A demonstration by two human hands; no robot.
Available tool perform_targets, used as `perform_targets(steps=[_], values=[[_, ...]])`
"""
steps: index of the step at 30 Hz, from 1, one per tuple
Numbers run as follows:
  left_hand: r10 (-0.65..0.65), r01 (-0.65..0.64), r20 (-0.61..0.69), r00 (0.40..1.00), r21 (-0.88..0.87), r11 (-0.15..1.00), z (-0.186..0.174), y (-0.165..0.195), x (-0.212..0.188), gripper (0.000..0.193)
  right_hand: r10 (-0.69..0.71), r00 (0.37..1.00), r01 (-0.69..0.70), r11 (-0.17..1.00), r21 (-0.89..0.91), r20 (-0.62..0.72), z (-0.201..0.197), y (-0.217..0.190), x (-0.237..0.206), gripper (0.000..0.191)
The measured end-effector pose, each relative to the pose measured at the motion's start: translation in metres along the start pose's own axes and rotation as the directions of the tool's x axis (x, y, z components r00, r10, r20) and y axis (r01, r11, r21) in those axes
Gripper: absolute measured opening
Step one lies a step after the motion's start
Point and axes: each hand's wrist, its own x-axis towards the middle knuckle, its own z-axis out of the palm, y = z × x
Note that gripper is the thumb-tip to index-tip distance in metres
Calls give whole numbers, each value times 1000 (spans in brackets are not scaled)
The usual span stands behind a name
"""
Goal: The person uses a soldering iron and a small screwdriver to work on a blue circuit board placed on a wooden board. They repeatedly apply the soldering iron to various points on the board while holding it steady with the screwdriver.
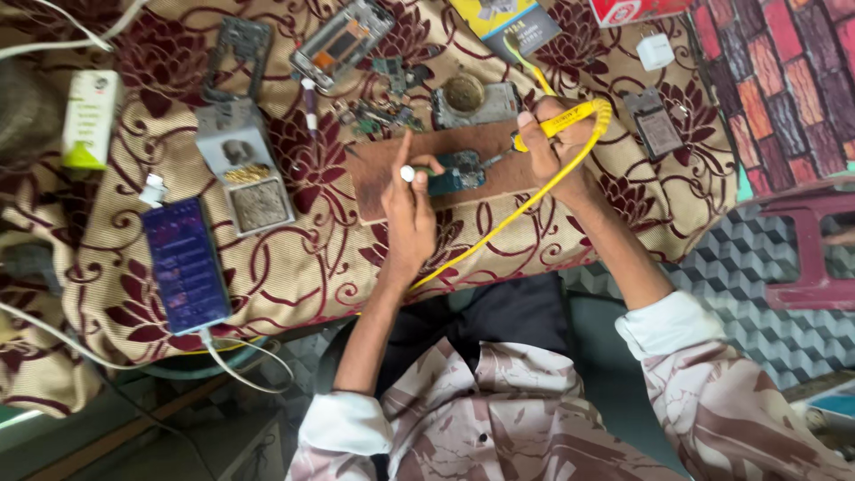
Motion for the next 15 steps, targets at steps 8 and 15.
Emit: perform_targets(steps=[8,15], values=[[10,-9,-14,1000,31,999,-1,1,-1,47,84,991,-76,995,71,-109,4,4,-2,40],[-55,56,-19,998,56,997,-5,5,-6,51,270,950,-215,929,301,-154,-1,19,-40,25]])
